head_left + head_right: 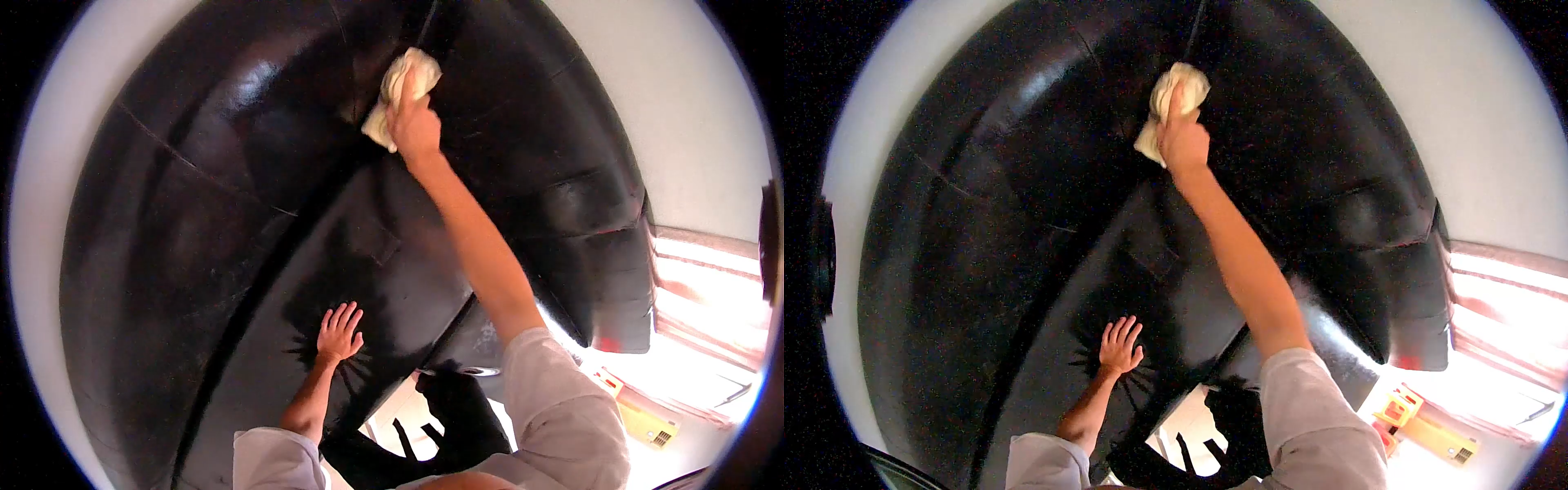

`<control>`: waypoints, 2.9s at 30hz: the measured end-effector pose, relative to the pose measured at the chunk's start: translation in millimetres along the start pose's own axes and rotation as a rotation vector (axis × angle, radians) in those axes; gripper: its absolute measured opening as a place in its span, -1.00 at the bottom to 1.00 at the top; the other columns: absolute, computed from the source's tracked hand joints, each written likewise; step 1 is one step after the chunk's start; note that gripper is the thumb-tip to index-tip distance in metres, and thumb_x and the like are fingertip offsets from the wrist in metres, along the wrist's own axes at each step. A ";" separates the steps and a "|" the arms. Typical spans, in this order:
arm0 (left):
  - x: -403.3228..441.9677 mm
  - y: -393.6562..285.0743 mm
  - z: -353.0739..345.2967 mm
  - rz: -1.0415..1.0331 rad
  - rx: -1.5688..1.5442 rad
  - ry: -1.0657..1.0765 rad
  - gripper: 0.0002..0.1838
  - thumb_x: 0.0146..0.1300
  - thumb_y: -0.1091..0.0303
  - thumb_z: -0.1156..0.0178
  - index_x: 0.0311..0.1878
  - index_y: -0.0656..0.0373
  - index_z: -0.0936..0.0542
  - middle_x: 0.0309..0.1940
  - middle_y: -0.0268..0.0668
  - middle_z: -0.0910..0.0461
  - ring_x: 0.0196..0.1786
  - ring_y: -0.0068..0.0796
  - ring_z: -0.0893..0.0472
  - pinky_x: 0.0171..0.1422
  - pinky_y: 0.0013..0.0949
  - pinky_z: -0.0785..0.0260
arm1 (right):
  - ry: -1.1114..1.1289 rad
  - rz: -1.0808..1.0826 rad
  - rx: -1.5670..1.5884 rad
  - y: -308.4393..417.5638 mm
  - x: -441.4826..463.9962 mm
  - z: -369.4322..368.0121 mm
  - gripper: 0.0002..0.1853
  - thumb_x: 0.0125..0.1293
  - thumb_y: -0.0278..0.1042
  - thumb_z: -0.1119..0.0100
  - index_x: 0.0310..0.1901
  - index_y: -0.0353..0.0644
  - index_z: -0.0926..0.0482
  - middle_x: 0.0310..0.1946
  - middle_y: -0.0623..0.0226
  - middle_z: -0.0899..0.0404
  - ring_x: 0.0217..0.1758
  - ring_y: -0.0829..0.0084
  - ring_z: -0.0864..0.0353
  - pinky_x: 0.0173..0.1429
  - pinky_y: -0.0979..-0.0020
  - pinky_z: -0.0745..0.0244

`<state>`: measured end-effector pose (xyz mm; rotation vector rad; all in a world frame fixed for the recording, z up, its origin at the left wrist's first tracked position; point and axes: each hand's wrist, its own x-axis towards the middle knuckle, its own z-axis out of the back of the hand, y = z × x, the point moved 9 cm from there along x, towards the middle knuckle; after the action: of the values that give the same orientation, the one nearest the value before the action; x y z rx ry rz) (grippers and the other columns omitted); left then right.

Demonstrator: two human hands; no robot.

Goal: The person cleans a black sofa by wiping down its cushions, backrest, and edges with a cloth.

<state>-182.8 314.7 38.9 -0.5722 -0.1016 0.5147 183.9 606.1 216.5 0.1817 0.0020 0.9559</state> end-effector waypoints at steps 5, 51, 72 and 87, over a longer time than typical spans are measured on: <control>2.0 -2.6 5.9 0.004 0.008 0.032 -0.37 0.28 0.02 -0.05 0.42 -0.03 -0.39 0.53 -0.29 -0.22 0.54 -0.20 -0.20 0.59 0.08 0.05 | 0.378 -0.074 0.024 -35.9 -33.9 -128.3 -0.09 0.30 0.05 -0.21 0.57 0.00 0.03 0.00 -0.15 -0.62 -0.06 -0.11 -0.69 0.03 0.01 -0.61; -4.2 9.6 6.6 -0.001 -0.041 -0.012 -0.39 0.29 0.07 -0.04 0.42 -0.02 -0.39 0.53 -0.31 -0.22 0.54 -0.21 -0.22 0.61 0.05 0.04 | -0.573 0.484 -0.253 26.2 12.0 288.4 -0.36 0.10 -0.30 -0.39 0.27 -0.08 -0.46 -0.01 0.02 -0.51 -0.03 -0.04 -0.58 0.01 0.09 -0.56; -17.5 18.6 0.4 0.041 0.037 -0.018 -0.34 0.20 0.06 -0.12 0.41 -0.08 -0.41 0.54 -0.36 -0.23 0.55 -0.30 -0.21 0.61 0.00 0.02 | -0.180 0.804 -0.371 16.3 -1.3 73.0 -0.38 0.04 -0.31 -0.39 0.21 0.09 -0.46 0.13 0.13 -0.43 0.04 0.05 -0.59 -0.10 0.08 -0.70; -2.6 43.0 -14.1 0.002 -0.087 -0.067 -0.35 0.24 0.11 -0.11 0.43 -0.03 -0.38 0.55 -0.34 -0.20 0.56 -0.28 -0.18 0.65 -0.04 0.07 | 0.438 0.624 -0.622 -120.9 -110.7 48.0 -0.26 -0.02 -0.46 -0.39 0.29 0.15 -0.46 0.21 0.18 -0.43 0.24 0.05 -0.52 0.12 0.17 -0.66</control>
<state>-200.5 337.4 3.9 -0.6406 -0.1879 0.5333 222.0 440.8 236.3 -0.6387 0.0525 1.5529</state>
